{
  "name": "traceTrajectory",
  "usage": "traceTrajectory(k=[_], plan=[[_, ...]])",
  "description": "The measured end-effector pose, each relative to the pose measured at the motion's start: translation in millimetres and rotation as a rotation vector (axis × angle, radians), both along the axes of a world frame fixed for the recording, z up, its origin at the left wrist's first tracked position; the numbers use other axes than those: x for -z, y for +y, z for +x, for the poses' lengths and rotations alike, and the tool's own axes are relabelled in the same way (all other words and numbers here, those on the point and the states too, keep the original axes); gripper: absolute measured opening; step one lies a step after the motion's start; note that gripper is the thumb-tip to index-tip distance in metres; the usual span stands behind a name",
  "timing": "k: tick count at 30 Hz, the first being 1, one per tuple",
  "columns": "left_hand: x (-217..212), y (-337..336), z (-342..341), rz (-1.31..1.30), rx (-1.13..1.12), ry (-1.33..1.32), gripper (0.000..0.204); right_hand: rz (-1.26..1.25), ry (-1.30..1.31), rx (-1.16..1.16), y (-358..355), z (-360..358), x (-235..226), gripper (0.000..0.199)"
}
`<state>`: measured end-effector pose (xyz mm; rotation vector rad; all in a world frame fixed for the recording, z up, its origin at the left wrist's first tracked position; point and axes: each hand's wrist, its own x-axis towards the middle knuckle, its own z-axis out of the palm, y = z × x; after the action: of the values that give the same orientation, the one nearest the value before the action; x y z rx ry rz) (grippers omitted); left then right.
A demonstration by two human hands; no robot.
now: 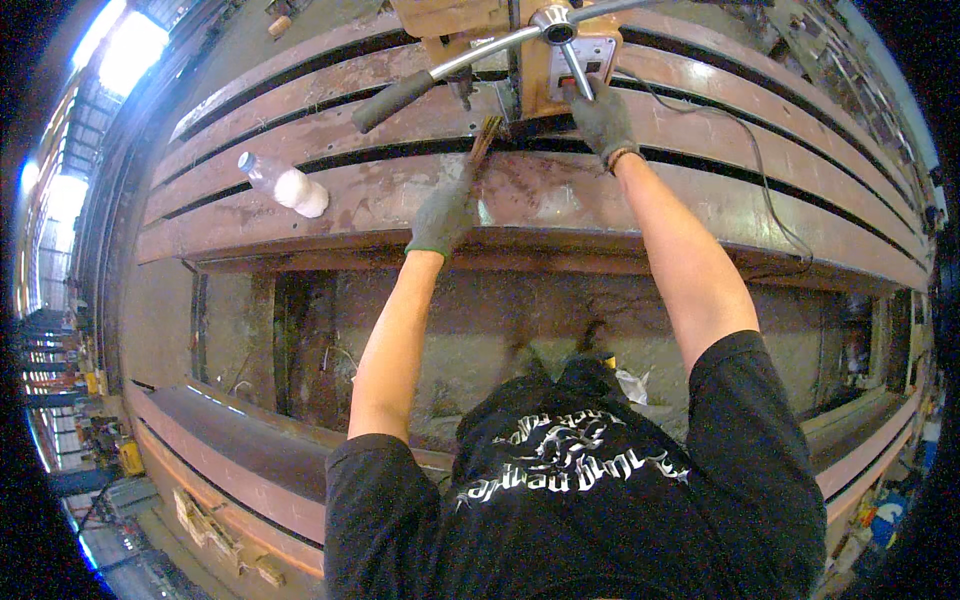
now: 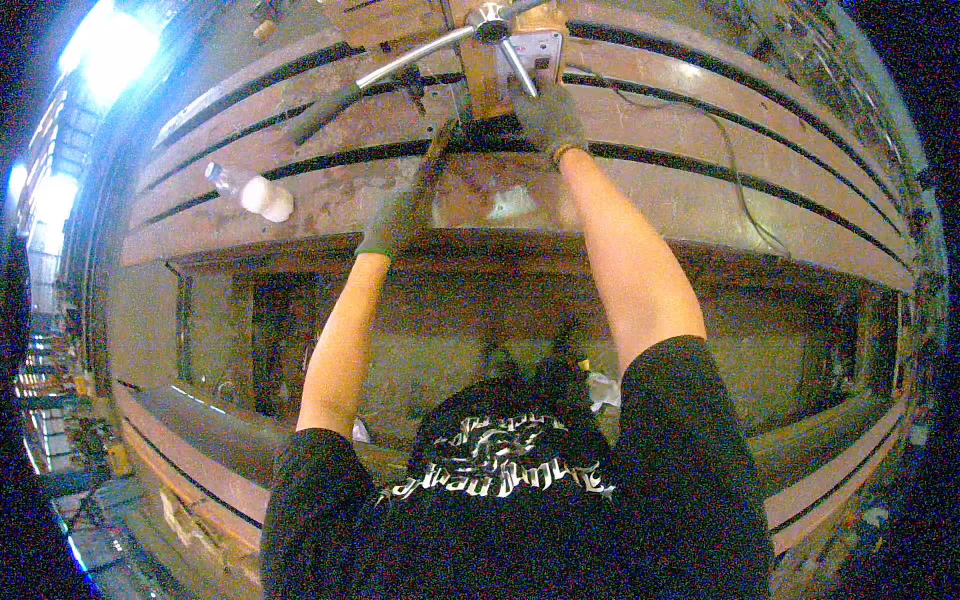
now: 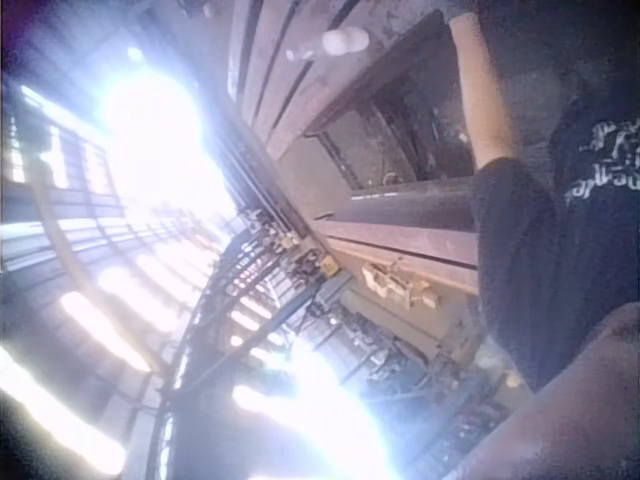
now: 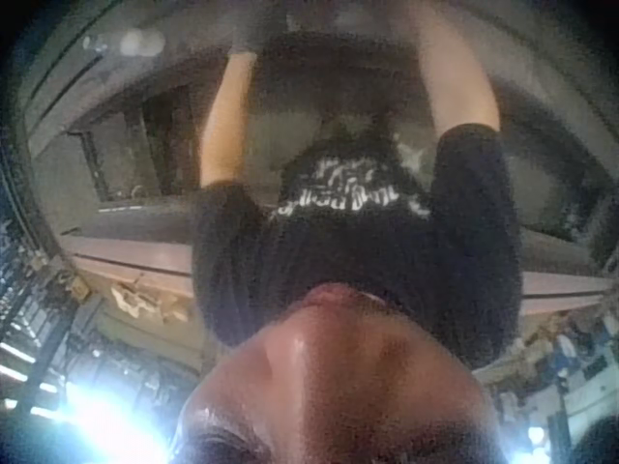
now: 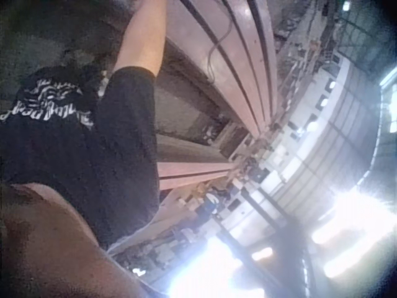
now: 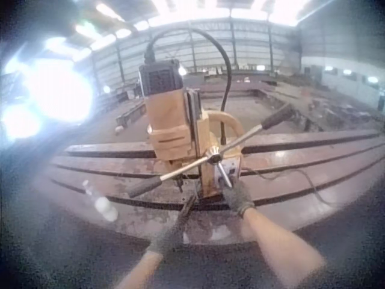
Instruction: The person operates a drill press on a long metal beam, repeatedly applying liquid from a white bottle to the drill bit and beam surface. They adjust the drill press and beam position between drilling cycles. The person wears gloves throughout the task.
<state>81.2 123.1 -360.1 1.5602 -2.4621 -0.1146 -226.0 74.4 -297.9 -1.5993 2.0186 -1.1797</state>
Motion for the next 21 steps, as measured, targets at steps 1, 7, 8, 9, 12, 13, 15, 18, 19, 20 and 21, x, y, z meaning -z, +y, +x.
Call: traceTrajectory(k=[1,7,8,9,12,13,15,18,19,20,21], plan=[[-5,9,-3,-0.033,0.032,0.004,0.054,0.016,-0.008,0.009,3,1,0,0.047],[-11,-26,96,-0.056,-0.489,0.079,0.056,-0.006,-0.034,0.000,20,13,-26,0.048],[-6,-30,93,-0.036,-0.453,0.039,0.058,-0.003,-0.056,-0.016,19,11,-24,0.049],[-6,-34,95,-0.026,-0.430,-0.003,0.059,-0.011,-0.082,-0.046,15,12,-24,0.049],[0,-32,75,0.053,-0.317,-0.028,0.062,-0.006,-0.049,-0.037,10,8,-16,0.055],[-2,-25,55,0.102,-0.252,0.026,0.063,-0.002,-0.015,-0.011,9,3,-14,0.057],[20,12,21,0.162,-0.139,0.086,0.062,0.013,-0.053,-0.064,14,16,-26,0.051],[17,64,-14,0.182,-0.009,0.207,0.050,0.041,-0.042,-0.024,20,13,-26,0.048],[-5,78,-17,0.248,-0.004,0.212,0.052,0.044,-0.024,0.002,18,9,-25,0.048],[-28,94,-18,0.316,0.000,0.215,0.054,0.090,-0.001,0.006,12,2,-19,0.060],[-38,106,-17,0.385,-0.005,0.219,0.056,0.061,-0.018,-0.003,9,2,-15,0.060]])
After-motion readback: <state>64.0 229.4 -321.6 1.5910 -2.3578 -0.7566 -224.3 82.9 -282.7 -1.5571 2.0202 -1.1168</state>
